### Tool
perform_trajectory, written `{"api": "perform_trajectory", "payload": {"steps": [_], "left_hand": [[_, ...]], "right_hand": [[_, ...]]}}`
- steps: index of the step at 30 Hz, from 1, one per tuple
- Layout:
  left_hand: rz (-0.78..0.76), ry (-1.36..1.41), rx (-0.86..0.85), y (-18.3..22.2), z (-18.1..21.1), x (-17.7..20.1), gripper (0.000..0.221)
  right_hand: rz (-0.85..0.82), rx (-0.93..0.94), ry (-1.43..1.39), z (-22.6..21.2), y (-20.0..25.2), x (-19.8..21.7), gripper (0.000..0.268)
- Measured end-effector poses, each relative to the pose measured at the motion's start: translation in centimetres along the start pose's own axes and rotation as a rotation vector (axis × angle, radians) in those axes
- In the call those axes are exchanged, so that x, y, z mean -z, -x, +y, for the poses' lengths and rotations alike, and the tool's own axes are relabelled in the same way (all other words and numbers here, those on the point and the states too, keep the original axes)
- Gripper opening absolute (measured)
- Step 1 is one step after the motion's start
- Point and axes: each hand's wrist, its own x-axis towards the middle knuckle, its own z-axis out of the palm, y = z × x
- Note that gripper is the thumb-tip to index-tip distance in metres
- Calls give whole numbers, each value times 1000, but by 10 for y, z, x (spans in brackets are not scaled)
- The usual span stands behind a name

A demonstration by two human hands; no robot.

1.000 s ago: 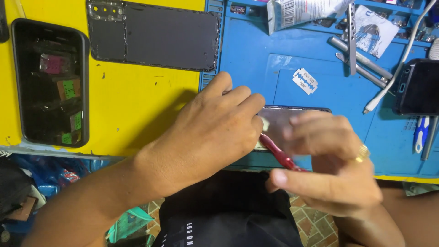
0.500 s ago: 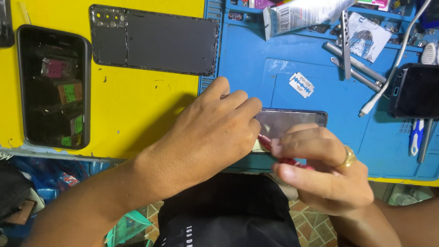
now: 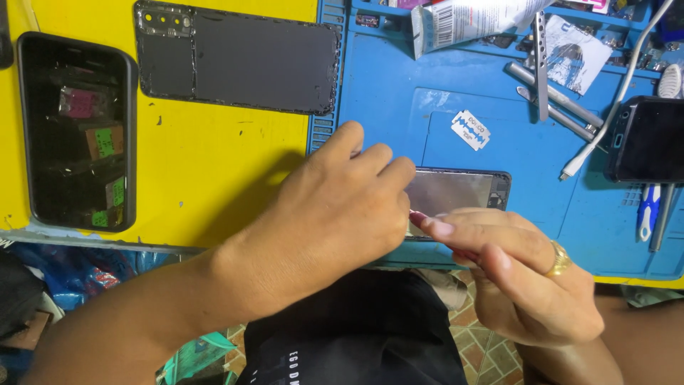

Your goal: The person removes the back cover of a smartphone and uses a red screwdriver to unscrew and remove several screws from the internal frame. They then use the screwdriver to pry and separate the screen assembly from the phone's body.

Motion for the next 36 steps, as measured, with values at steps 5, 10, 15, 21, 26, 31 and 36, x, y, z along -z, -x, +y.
{"api": "perform_trajectory", "payload": {"steps": [5, 10, 15, 21, 26, 31, 36], "left_hand": [[13, -19, -7, -7, 16, 3, 20], [-73, -88, -44, -19, 25, 4, 23], [-152, -149, -153, -23, 24, 4, 32], [4, -96, -156, -19, 14, -7, 29], [-33, -102, -177, -16, 5, -3, 34], [21, -90, -182, -13, 2, -3, 35], [45, -107, -181, -11, -1, -6, 40]], "right_hand": [[-164, 3, 60, 15, 29, 46, 74], [158, -17, 109, 27, 48, 42, 66], [335, -70, 153, 32, 57, 46, 71], [229, -111, 66, 20, 61, 42, 80], [49, -90, 74, -1, 45, 20, 59], [-14, -83, -89, -4, 28, 3, 57], [-9, -62, -45, -5, 24, -3, 54]]}}
